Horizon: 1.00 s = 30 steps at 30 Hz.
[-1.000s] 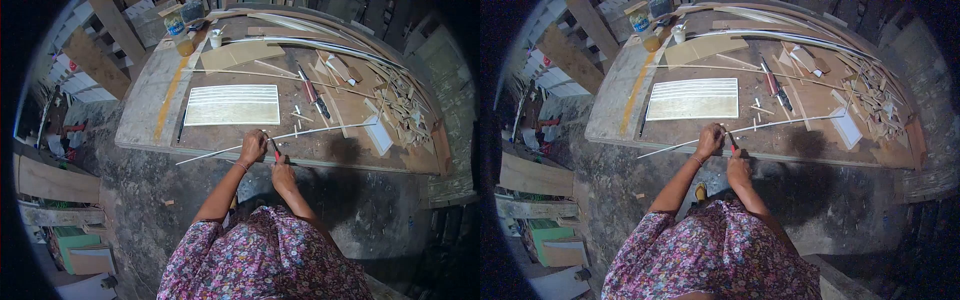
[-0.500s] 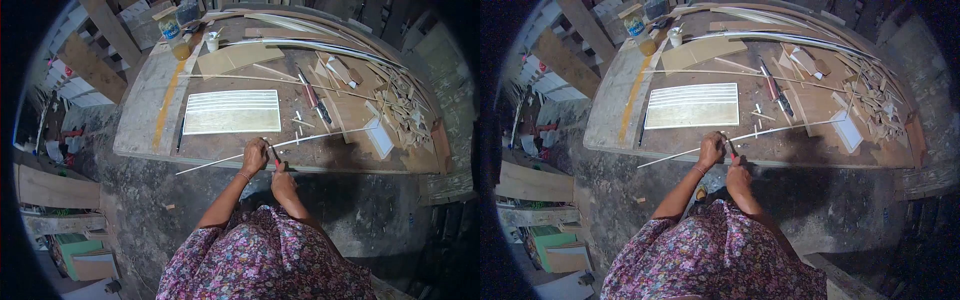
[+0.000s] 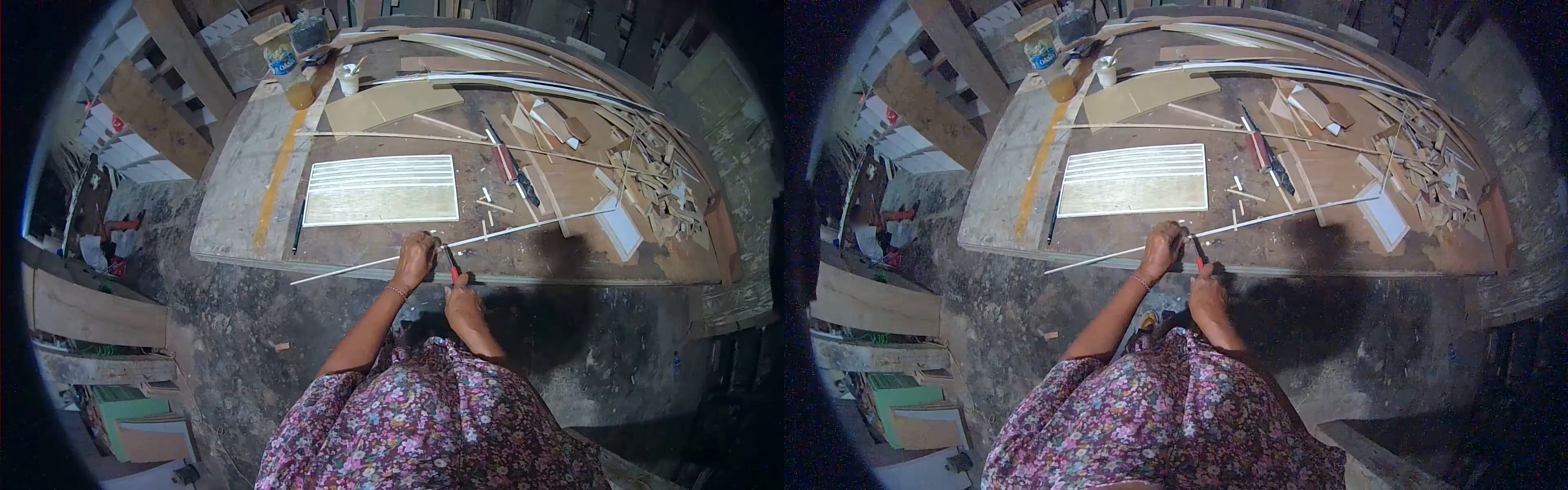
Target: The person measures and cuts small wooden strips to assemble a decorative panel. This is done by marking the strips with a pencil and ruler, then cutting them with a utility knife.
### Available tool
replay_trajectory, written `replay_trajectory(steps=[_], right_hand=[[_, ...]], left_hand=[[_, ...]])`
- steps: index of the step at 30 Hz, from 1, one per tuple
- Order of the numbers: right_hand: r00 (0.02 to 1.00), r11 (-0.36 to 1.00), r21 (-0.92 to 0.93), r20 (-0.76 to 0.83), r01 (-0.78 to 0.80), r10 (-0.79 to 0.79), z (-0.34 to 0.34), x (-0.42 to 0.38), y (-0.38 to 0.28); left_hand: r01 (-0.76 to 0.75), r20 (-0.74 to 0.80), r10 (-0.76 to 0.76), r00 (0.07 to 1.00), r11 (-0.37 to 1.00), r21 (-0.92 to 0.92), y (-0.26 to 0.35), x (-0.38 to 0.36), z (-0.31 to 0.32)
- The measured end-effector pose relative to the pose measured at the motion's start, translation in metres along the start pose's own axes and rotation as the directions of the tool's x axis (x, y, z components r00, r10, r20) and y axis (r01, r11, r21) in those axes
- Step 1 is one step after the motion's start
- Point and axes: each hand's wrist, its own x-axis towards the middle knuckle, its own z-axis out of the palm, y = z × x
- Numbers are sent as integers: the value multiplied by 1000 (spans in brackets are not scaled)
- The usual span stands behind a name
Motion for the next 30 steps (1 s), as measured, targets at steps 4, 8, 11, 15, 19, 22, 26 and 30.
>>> replay_trajectory(steps=[4,8,11,15,19,22,26,30], right_hand=[[998,997,-29,17,-65,66,-1,3,-4],[998,992,-115,37,-51,56,-2,7,-4],[993,983,-167,69,-80,92,-3,13,-5],[991,985,-148,83,-92,105,-1,14,-5],[991,992,-66,68,-111,116,0,12,-3],[995,996,-36,56,-81,83,-9,5,-8],[995,995,-27,19,-97,98,-2,2,-7],[997,997,-24,-3,-75,75,5,6,-2]], left_hand=[[28,22,-28,999,1000,-1,2,2,0],[1,-11,-1,1000,999,37,10,1,-3],[-26,-34,28,999,998,55,10,0,-2],[5,12,-6,1000,999,41,12,1,-5],[22,19,-23,1000,999,26,11,2,-4],[41,26,-42,999,999,9,5,1,-2],[56,-18,-55,998,998,32,2,1,0],[12,-43,-15,999,997,-79,10,4,-7]])
